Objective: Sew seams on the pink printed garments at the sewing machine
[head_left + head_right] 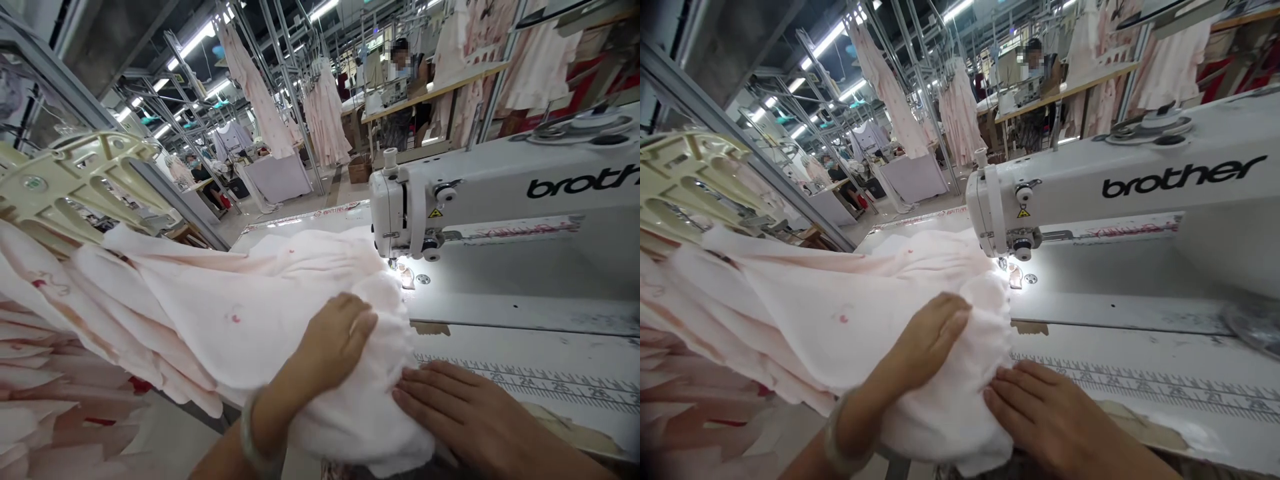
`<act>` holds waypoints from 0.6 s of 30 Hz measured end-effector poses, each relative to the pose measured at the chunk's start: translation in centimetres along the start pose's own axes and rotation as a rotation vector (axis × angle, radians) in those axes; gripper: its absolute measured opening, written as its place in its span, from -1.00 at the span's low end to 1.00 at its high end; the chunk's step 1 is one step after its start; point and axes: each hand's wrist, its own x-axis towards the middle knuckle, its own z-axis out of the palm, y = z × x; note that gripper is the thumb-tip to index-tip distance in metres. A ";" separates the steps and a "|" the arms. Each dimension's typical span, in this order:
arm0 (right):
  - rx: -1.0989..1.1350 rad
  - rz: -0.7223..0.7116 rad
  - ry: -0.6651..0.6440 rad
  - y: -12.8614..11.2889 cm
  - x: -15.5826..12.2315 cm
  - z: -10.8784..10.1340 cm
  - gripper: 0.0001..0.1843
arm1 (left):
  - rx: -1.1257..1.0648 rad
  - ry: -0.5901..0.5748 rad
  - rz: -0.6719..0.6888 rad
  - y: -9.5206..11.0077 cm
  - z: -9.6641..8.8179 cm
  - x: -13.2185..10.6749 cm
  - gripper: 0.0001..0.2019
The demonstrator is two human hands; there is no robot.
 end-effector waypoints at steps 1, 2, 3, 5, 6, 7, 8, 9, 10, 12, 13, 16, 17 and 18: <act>0.008 -0.036 -0.002 0.6 0.4 -0.7 -0.60 | 0.015 0.007 -0.101 -0.5 -0.1 1.9 -0.61; 0.018 -0.054 0.000 1.1 0.6 -1.3 -0.63 | 0.046 -0.007 -0.200 -1.0 0.1 3.8 -0.59; 0.024 -0.060 0.003 1.7 0.7 -1.8 -0.65 | 0.082 -0.038 -0.277 -1.5 0.4 5.6 -0.56; 0.024 -0.086 -0.005 2.5 0.7 -2.5 -0.62 | 0.136 -0.085 -0.353 -2.3 1.5 8.5 -0.55; 0.039 -0.100 -0.022 2.7 0.8 -2.6 -0.62 | 0.157 -0.103 -0.364 -2.6 2.0 9.5 -0.60; 0.080 -0.107 -0.053 2.8 1.0 -2.7 -0.66 | 0.175 -0.117 -0.364 -2.9 2.4 10.3 -0.66; 0.143 -0.093 -0.096 2.7 1.2 -2.6 -0.68 | 0.192 -0.134 -0.359 -3.0 2.6 10.7 -0.73; 0.226 -0.065 -0.153 2.5 1.6 -2.6 -0.65 | 0.208 -0.152 -0.348 -3.0 2.6 10.9 -0.81; 0.306 -0.035 -0.215 2.4 2.0 -2.6 -0.60 | 0.223 -0.166 -0.337 -3.0 2.4 10.9 -0.87; 0.421 -0.009 -0.344 2.5 3.0 -2.7 -0.61 | 0.254 -0.162 -0.328 -2.9 1.4 10.5 -0.95; 0.455 -0.010 -0.399 2.8 3.4 -2.8 -0.65 | 0.268 -0.143 -0.336 -2.9 0.9 10.1 -0.96; 0.518 -0.024 -0.498 4.2 4.6 -3.5 -0.74 | 0.349 -0.119 -0.351 -2.9 0.3 8.7 -0.82; 0.545 -0.025 -0.511 4.7 4.9 -3.6 -0.74 | 0.378 -0.136 -0.349 -3.0 0.5 8.3 -0.79; 0.576 -0.018 -0.514 5.2 5.1 -3.7 -0.74 | 0.401 -0.159 -0.348 -3.0 0.8 7.8 -0.77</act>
